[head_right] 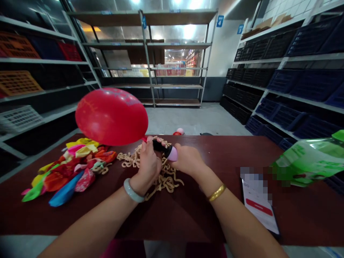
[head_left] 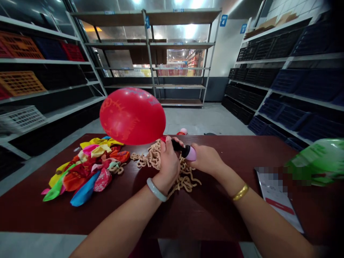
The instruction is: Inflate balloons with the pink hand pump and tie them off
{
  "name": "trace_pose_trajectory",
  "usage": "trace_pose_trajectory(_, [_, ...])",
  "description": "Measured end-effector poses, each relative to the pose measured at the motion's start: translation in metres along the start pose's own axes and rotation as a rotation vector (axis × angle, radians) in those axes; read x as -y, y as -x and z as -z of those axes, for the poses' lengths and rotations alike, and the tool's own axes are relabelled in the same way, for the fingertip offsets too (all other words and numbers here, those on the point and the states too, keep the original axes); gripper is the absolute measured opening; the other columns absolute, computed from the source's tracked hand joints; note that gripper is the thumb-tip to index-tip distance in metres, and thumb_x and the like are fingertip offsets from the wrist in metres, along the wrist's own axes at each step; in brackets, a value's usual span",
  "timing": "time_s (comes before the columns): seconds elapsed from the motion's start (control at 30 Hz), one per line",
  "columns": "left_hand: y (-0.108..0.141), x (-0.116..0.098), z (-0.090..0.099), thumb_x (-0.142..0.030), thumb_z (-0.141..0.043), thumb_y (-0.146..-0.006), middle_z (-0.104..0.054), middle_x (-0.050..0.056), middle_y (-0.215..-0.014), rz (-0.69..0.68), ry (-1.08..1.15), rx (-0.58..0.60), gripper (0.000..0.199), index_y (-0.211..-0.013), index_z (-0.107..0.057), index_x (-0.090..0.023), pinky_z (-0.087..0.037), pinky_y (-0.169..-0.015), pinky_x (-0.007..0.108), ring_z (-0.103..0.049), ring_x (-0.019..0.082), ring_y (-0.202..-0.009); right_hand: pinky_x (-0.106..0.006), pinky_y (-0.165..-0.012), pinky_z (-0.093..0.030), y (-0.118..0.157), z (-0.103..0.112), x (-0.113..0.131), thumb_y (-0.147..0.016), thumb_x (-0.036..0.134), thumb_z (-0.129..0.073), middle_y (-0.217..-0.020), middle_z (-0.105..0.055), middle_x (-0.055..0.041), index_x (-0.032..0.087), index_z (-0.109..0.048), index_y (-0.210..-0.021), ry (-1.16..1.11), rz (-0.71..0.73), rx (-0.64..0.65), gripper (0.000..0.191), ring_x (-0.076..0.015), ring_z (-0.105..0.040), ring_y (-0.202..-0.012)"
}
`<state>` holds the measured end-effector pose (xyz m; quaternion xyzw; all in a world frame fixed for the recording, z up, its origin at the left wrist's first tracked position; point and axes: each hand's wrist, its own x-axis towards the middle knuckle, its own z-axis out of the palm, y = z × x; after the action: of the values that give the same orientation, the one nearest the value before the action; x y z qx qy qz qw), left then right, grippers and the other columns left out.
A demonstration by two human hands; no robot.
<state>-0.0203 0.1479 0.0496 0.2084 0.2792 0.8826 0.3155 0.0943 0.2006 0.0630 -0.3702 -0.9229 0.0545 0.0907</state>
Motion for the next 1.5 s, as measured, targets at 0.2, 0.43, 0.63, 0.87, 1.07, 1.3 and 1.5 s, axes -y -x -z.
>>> trace_pose_trajectory(0.2, [-0.019, -0.012, 0.007, -0.029, -0.055, -0.088, -0.055, -0.001, -0.071, -0.035, -0.004, -0.058, 0.015, -0.082, -0.044, -0.021, -0.048, -0.065, 0.027, -0.056, 0.012, -0.061, -0.029, -0.058, -0.033, -0.004, -0.001, -0.004, -0.079, 0.057, -0.056, -0.097, -0.071, -0.0073, 0.024, -0.057, -0.107, 0.006, -0.026, 0.056, 0.043, -0.0277, -0.066, -0.082])
trace_pose_trajectory(0.43, [-0.073, -0.050, 0.038, -0.028, -0.057, -0.085, -0.053, -0.003, -0.066, -0.119, 0.069, -0.201, 0.017, -0.082, -0.042, -0.021, -0.045, -0.059, 0.025, -0.055, 0.011, -0.055, -0.028, -0.059, -0.033, -0.011, -0.003, -0.022, -0.076, 0.061, -0.059, -0.095, -0.071, -0.0066, 0.025, -0.061, -0.105, 0.003, 0.003, 0.122, 0.047, -0.0259, -0.066, -0.084])
trace_pose_trajectory(0.63, [-0.075, -0.047, 0.040, -0.028, -0.058, -0.083, -0.053, -0.003, -0.065, -0.130, 0.093, -0.196, 0.018, -0.081, -0.042, -0.021, -0.045, -0.058, 0.025, -0.055, 0.011, -0.055, -0.028, -0.059, -0.032, -0.009, -0.003, -0.029, -0.075, 0.056, -0.060, -0.091, -0.071, -0.0058, 0.024, -0.061, -0.098, 0.022, 0.032, 0.089, 0.040, -0.0242, -0.065, -0.081])
trace_pose_trajectory(0.87, [-0.030, -0.005, 0.017, -0.028, -0.057, -0.086, -0.056, -0.002, -0.069, 0.023, 0.075, -0.092, 0.015, -0.082, -0.044, -0.021, -0.048, -0.069, 0.028, -0.057, 0.012, -0.061, -0.029, -0.057, -0.028, -0.008, -0.004, -0.021, -0.075, 0.054, -0.060, -0.088, -0.072, -0.0067, 0.023, -0.058, -0.093, 0.071, 0.035, 0.046, 0.036, -0.0264, -0.067, -0.080])
trace_pose_trajectory(1.07, [-0.003, 0.007, 0.005, -0.034, -0.057, -0.088, -0.057, -0.001, -0.072, 0.053, 0.002, -0.044, 0.016, -0.085, -0.049, -0.020, -0.049, -0.071, 0.030, -0.059, 0.013, -0.066, -0.028, -0.055, -0.027, -0.005, -0.003, -0.004, -0.075, 0.049, -0.060, -0.088, -0.072, -0.0050, 0.024, -0.058, -0.098, -0.010, -0.002, 0.004, 0.034, -0.0259, -0.067, -0.078])
trace_pose_trajectory(1.3, [-0.038, -0.030, 0.015, -0.032, -0.058, -0.086, -0.056, -0.002, -0.068, -0.093, 0.026, -0.077, 0.018, -0.081, -0.045, -0.021, -0.047, -0.062, 0.026, -0.057, 0.012, -0.059, -0.028, -0.055, -0.028, -0.006, -0.002, -0.008, -0.076, 0.055, -0.059, -0.090, -0.071, -0.0050, 0.025, -0.060, -0.097, -0.074, -0.003, 0.041, 0.037, -0.0257, -0.066, -0.078])
trace_pose_trajectory(1.5, [-0.075, -0.062, 0.038, -0.027, -0.056, -0.084, -0.054, -0.002, -0.066, -0.139, 0.091, -0.223, 0.013, -0.082, -0.045, -0.021, -0.045, -0.055, 0.026, -0.056, 0.013, -0.054, -0.026, -0.056, -0.031, -0.006, 0.002, -0.025, -0.070, 0.047, -0.066, -0.089, -0.071, -0.0033, 0.025, -0.063, -0.096, -0.122, 0.043, 0.108, 0.034, -0.0209, -0.064, -0.076])
